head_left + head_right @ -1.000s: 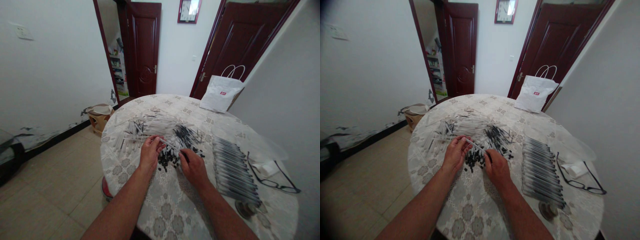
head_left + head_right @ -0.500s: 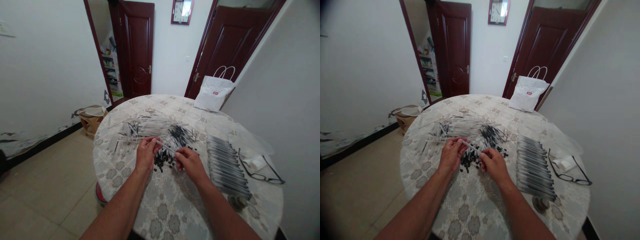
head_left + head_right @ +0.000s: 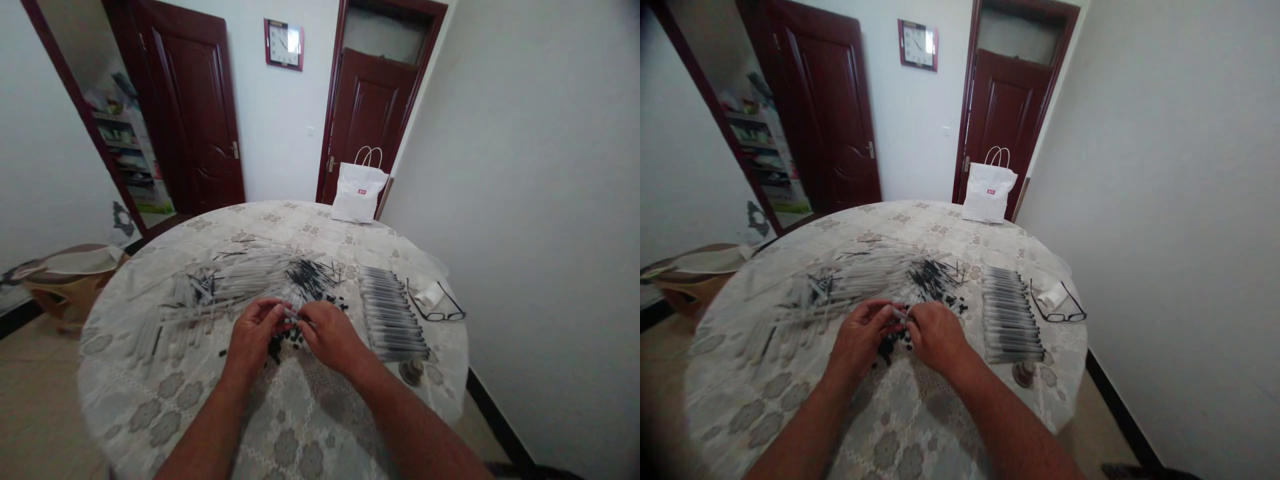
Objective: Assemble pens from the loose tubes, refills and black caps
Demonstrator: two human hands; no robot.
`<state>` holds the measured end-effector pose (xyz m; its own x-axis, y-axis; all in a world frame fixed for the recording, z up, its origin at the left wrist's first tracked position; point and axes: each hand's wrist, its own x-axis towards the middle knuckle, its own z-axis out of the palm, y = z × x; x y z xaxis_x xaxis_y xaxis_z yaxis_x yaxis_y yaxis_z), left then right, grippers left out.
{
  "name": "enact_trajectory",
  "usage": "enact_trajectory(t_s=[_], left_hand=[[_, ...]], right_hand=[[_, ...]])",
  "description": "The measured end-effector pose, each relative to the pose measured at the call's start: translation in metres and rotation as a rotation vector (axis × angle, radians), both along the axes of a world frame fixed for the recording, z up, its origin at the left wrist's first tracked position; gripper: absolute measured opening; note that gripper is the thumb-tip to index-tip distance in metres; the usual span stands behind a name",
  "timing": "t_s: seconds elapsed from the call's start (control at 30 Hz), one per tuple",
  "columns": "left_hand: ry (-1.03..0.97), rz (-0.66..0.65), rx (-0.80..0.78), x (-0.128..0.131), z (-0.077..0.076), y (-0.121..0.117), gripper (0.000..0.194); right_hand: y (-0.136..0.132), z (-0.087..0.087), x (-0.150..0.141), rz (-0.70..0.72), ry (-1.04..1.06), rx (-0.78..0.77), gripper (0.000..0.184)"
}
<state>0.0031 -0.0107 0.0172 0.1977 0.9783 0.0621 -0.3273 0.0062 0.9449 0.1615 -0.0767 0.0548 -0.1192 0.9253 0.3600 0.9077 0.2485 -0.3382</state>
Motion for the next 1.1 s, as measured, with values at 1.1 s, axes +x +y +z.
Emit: enact_trajectory(t_s=[1.1], left_hand=[[0.074,0.401,-0.037,-0.012,-0.008,0.015,0.031]], right_hand=[[0.023,0.008,0.122,-0.277,-0.293,-0.122,0.027]])
